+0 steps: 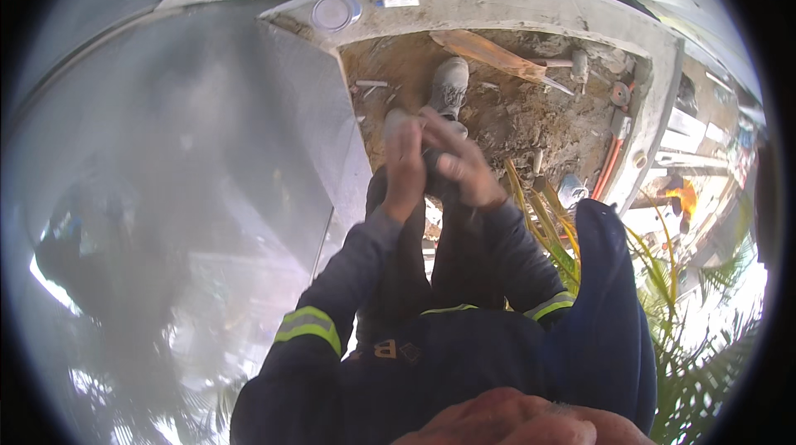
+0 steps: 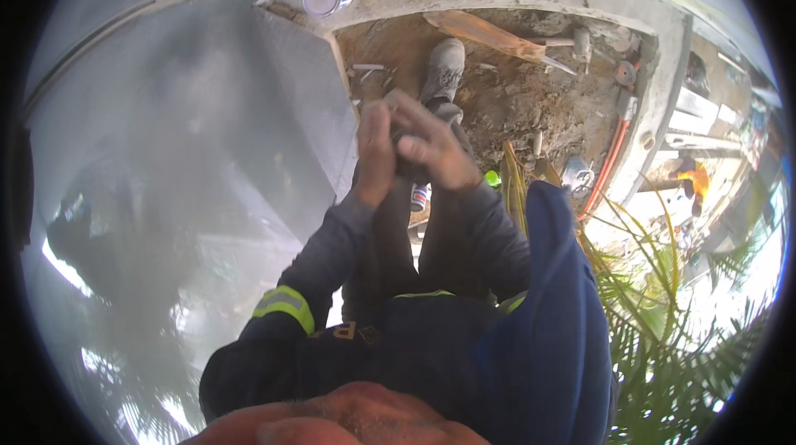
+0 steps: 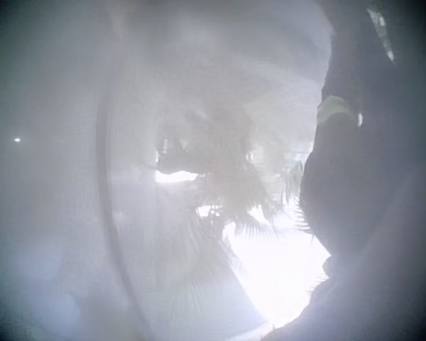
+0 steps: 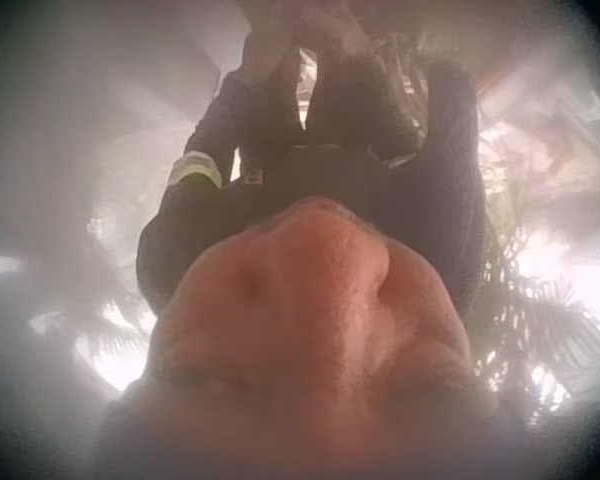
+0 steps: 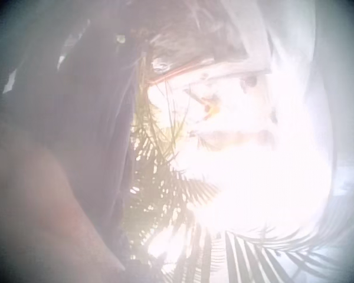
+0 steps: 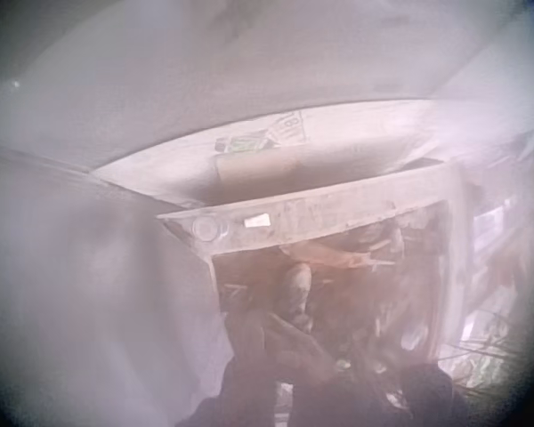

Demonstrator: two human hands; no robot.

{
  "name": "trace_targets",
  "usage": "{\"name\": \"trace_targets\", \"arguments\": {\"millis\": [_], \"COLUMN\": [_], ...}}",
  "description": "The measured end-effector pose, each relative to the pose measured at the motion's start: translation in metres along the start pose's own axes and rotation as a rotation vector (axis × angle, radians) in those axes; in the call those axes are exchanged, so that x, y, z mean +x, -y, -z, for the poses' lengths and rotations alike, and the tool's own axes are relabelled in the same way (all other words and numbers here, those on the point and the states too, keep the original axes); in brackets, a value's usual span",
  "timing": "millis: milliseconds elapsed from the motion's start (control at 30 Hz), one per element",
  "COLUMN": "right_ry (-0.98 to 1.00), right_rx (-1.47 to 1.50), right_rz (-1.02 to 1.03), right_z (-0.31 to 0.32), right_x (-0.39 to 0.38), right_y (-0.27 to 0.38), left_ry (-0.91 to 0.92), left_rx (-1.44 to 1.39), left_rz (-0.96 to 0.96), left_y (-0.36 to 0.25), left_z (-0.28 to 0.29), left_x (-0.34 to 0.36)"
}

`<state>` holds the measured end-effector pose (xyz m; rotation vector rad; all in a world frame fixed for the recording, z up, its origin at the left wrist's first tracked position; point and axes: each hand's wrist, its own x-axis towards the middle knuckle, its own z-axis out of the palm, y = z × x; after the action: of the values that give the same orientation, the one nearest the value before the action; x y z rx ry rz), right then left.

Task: The person measures and marks a curved wall section using a tape measure and marker, then positions and adjusts large rectangular tiles along the curve. They use a trowel to apply adhesive and a level to check alignment while other workers are visible nearby.

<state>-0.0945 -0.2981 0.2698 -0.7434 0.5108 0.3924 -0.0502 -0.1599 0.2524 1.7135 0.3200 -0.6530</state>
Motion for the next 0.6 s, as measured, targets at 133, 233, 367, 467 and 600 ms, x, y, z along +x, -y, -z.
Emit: {"name": "trace_targets", "arguments": {"millis": [133,233,367,467,600], "right_ry": [-0.011,-0.148,-0.29,-0.397,-0.409], "right_rx": [0.236,0.45,0.601,0.663,0.723], "right_rz": [-0.172,-0.278,-0.331,-0.357,-0.399], "right_z": [0.054,0.075,0.098,0.104,0.099], "right_x": [0.007,-0.002,-0.019,-0.022,-0.013], "right_y": [0.005,-0.024,-0.074,-0.107,-0.139], "left_ry": [0.081,0.087,0.134,0.021,-0.097], "left_rx": [0.168,0.536,0.848,1.135,1.333], "left_rz": [-0.159,-0.468,-0.531,-0.679,-0.772], "left_y": [0.001,0.027,0.093,0.144,0.212], "left_z": [-0.041,-0.049,-0.038,-0.033,-0.04], "left_x": [0.022,0.062,0.199,0.303,0.39]}}
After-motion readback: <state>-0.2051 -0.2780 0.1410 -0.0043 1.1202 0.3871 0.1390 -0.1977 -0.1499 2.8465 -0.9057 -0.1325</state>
